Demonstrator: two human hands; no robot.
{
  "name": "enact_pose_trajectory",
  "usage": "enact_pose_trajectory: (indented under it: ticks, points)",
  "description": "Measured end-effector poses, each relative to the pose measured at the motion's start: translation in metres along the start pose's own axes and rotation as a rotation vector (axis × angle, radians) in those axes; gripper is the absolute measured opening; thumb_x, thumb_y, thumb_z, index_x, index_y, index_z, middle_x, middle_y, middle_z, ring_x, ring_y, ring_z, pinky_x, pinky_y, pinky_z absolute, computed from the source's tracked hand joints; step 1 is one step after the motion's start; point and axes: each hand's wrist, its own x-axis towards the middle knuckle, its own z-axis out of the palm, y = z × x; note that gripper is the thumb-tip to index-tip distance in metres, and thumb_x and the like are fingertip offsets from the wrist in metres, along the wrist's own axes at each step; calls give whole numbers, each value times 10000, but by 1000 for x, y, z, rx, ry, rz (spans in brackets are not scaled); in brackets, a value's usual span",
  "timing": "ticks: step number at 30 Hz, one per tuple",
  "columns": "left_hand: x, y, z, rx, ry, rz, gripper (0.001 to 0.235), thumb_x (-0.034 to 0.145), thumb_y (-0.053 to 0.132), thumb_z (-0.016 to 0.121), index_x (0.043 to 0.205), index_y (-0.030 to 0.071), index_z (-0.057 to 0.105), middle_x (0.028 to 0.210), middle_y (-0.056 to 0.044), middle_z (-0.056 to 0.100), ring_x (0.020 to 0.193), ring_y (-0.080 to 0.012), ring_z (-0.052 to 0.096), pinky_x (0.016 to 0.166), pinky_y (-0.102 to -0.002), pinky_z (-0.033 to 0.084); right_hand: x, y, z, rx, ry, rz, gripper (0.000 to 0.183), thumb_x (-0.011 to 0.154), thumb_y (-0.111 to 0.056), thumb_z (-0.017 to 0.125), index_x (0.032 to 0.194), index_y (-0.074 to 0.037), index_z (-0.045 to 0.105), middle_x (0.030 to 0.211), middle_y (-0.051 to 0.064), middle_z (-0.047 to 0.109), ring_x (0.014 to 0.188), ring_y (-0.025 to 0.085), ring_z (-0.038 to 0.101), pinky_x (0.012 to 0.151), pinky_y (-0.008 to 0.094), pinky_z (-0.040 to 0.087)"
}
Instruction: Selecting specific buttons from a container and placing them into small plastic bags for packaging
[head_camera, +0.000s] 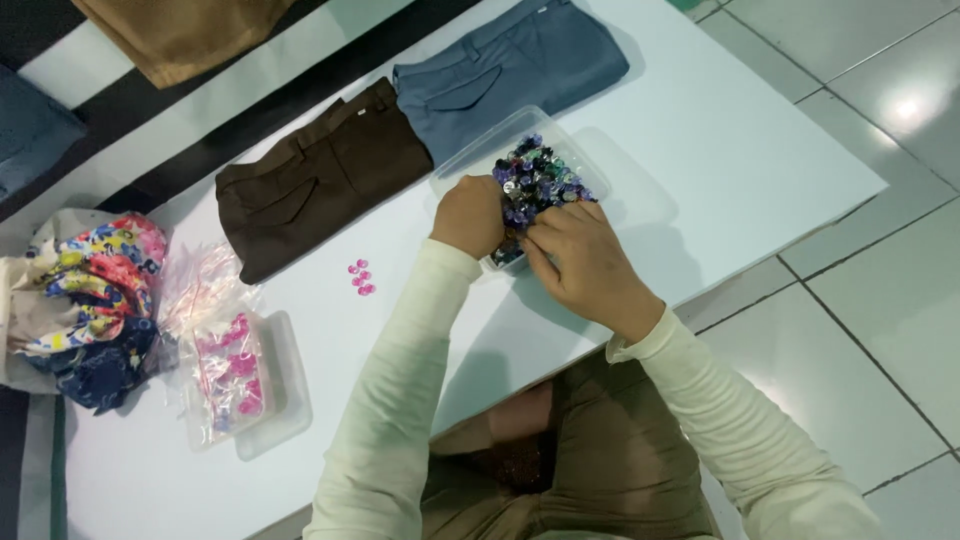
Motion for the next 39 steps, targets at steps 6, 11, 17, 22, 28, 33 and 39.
enact_pose_trajectory:
  ticks: [6,11,17,22,28,33,39]
  points:
    - [-34,-27,-33,-347,278,107,221,916,49,631,1050,55,807,853,-225,757,823,-451,738,683,-529,623,19,-1,-23,119,-120,48,190,1009,-228,628,973,-90,753,934,101,723,883,297,691,794,393,426]
    - [-53,-29,-29,-413,521,95,223,982,107,637,1152,69,775,875,-119,751,973,-315,677,932,-469,483,59,11,-13,81,-296,126,206,977,-187,638,1059,-43,760,984,175,699,944,384,677,783,439,488]
    - [-59,-27,-29,-727,622,58,140,1026,95,579,1136,37,643,945,-156,751,1023,-384,677,949,-531,493,94,14,52,-102,-504,-37,184,840,-216,708,967,-116,797,981,158,701,988,414,676,816,515,521]
    - [-60,-31,-20,-783,644,96,92,1036,142,593,1108,106,637,962,-89,736,997,-340,686,924,-467,538,108,15,65,-396,-660,-25,226,786,-250,656,869,-102,806,957,148,724,979,371,659,816,483,483]
    - [-60,-30,-12,-817,647,87,85,1072,146,536,1116,103,593,1010,-88,715,1028,-323,677,923,-475,537,108,32,59,-569,-495,-61,185,825,-157,636,892,-81,790,950,151,696,889,359,635,742,458,427]
    - [-64,-24,-16,-915,656,53,98,1093,140,487,1140,109,567,971,-75,734,1041,-302,671,954,-468,534,108,53,52,-692,-422,80,147,803,-32,635,817,-34,781,912,197,684,792,356,661,679,435,490]
    - [-61,-23,-10,-926,686,22,111,1110,146,451,1163,116,543,992,-104,718,1043,-315,666,958,-478,536,115,7,44,-325,-326,-26,145,837,0,642,882,22,778,931,205,617,836,412,672,668,453,571]
